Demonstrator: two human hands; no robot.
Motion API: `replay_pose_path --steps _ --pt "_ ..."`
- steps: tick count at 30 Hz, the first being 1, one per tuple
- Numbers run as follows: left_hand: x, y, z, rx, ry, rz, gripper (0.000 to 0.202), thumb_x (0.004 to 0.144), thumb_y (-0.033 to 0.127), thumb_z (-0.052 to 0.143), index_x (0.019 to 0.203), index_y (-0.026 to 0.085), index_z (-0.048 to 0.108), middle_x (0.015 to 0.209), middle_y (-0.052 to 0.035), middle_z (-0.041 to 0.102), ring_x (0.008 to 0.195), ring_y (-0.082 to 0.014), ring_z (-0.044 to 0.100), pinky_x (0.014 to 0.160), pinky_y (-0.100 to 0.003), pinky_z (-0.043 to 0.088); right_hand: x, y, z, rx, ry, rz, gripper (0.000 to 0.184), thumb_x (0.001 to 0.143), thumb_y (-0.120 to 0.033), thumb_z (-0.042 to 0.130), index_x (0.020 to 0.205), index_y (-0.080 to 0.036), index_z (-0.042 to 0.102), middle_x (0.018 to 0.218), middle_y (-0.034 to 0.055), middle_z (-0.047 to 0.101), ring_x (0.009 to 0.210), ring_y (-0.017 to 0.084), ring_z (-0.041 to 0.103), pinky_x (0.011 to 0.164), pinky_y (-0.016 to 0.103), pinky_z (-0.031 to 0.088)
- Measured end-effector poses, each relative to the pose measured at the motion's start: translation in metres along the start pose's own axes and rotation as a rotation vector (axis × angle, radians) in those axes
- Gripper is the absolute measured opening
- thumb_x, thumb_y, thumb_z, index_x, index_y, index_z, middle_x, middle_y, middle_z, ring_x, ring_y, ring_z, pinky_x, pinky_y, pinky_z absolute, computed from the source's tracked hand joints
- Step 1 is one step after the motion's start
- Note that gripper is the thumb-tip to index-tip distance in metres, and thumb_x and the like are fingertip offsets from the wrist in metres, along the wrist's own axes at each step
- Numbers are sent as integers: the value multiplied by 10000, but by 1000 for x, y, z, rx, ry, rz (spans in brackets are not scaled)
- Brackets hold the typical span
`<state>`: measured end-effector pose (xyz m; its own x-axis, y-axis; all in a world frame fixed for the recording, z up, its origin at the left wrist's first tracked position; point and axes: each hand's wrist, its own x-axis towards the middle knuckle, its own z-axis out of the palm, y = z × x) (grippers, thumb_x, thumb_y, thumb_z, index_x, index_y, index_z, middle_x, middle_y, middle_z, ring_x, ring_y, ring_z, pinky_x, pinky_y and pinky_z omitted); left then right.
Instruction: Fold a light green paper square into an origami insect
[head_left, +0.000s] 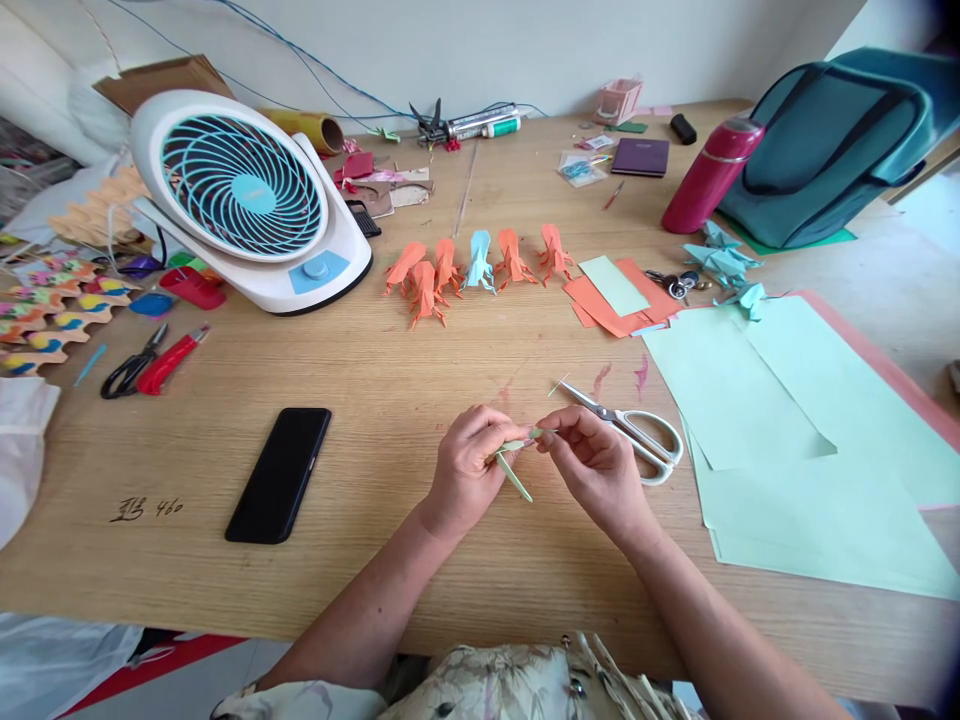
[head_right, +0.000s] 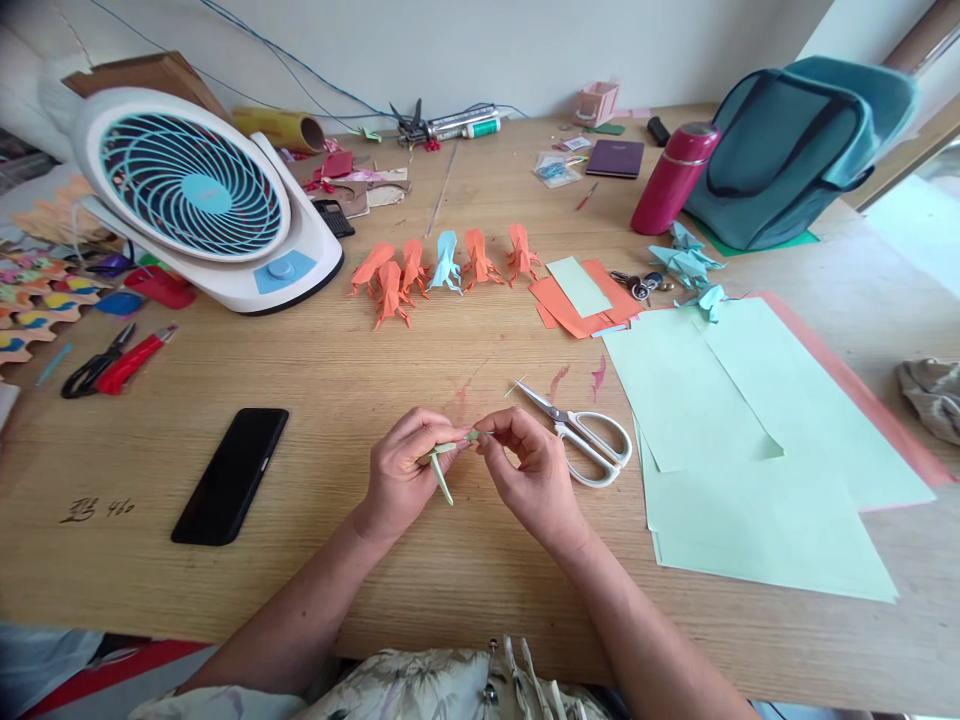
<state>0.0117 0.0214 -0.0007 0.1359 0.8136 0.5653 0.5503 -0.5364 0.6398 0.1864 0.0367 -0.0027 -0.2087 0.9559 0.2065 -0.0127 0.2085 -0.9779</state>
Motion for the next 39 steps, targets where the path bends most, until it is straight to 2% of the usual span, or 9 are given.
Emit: replay_pose_path --steps 5,13,22,29,33,39 --pt "2 3 -1 -78 -12 -89 79 936 190 679 974 207 746 863 -39 666 788 -138 638 681 -240 493 0 -1 -2 -71 -24 -24 64 941 -192 622 909 -202 676 832 25 696 770 146 671 717 285 565" --pt "3 3 0 -98 -12 -150 49 924 182 688 934 190 736 841 -28 649 763 -131 628 664 -231 481 1 -3 -4 -303 -25 -167 79 932 -157 595 903 -212 643 821 19 694 745 150 654 701 303 556" --pt "3 2 0 -18 -15 -103 38 930 184 684 931 184 722 846 -39 669 804 -154 643 698 -264 471 2 -4 -4 -305 -25 -167 90 939 -144 595 901 -208 645 819 12 690 743 140 645 687 286 535" --pt "1 0 -2 87 -21 -24 46 933 173 676 942 187 719 872 -43 697 829 -167 635 738 -291 454 2 -3 -5 -395 -39 -283 161 921 -61 584 921 -213 638 836 0 683 757 126 640 709 269 526" --pt "2 1 -2 118 -39 -27 51 932 163 667 906 182 706 858 -35 684 813 -163 616 742 -293 450 2 -4 -5 -408 -50 -312 177 915 -49 583 932 -215 641 839 -3 678 763 125 638 706 260 522" --pt "3 3 1 -69 -30 -115 45 938 174 674 935 168 718 862 -30 649 799 -132 637 706 -237 483 4 -6 -5 -387 -25 -266 144 924 -77 596 884 -208 639 806 -13 677 731 116 634 698 252 521"
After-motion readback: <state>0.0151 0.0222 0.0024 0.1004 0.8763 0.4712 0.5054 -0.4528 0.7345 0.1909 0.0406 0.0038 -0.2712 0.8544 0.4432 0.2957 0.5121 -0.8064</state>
